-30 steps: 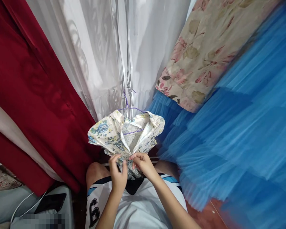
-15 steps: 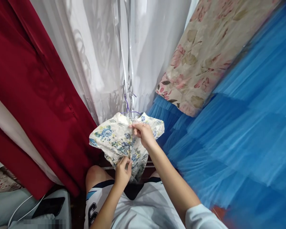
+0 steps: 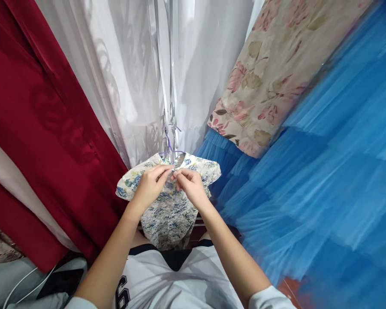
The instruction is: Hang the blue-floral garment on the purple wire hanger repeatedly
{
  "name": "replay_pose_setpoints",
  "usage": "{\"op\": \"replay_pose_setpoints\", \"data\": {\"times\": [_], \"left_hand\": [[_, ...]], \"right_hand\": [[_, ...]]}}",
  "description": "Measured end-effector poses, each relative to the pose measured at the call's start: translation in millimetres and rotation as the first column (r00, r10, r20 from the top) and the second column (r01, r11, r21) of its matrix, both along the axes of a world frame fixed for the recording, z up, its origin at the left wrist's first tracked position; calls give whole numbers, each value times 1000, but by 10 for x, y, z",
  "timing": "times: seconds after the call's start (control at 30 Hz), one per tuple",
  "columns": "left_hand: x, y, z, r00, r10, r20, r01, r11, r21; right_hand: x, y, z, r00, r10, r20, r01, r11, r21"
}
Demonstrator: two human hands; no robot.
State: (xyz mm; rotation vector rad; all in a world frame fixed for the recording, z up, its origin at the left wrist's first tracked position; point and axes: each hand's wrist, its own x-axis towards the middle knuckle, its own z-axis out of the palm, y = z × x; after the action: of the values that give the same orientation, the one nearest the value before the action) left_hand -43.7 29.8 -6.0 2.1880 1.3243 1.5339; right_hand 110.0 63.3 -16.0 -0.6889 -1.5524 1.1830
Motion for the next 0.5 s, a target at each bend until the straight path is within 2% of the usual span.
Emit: {"op": "replay_pose_setpoints", "data": {"times": [0.07,0.13,0.23,0.33,0.37,0.4,0.43,0.47,0.5], "left_hand": [[34,39,137,992,18,-122,-9,997,75],[60,26,214,988,83,-127,-63,986,151],[-61,-16,289,977,211,35,-213,951,222],[-502,40,261,889,308,339,-386,902,193],[-700,80,204,835,305,458,-411,899,150],[-899,121,119,737,274,618,-424,899,107],[-1082,157,7,596,216,773,-397,916,51],[-1233,182,-128,450,172,876,-344,939,-8],[-1339,194,-280,338,157,928,-299,953,-52]], "right_hand": [[-18,49,-37,997,-45,66,42,998,44],[-58,103,-157,978,-125,168,112,990,86],[-112,127,-423,933,-186,309,154,980,125],[-108,24,-616,945,-88,314,72,995,63],[-98,-34,-642,955,-42,294,35,999,30],[-89,-97,-651,962,5,274,-4,1000,-4],[-84,-162,-650,966,49,256,-41,999,-36],[-84,-223,-646,967,87,239,-74,995,-63],[-89,-276,-647,967,119,223,-103,991,-84]]}}
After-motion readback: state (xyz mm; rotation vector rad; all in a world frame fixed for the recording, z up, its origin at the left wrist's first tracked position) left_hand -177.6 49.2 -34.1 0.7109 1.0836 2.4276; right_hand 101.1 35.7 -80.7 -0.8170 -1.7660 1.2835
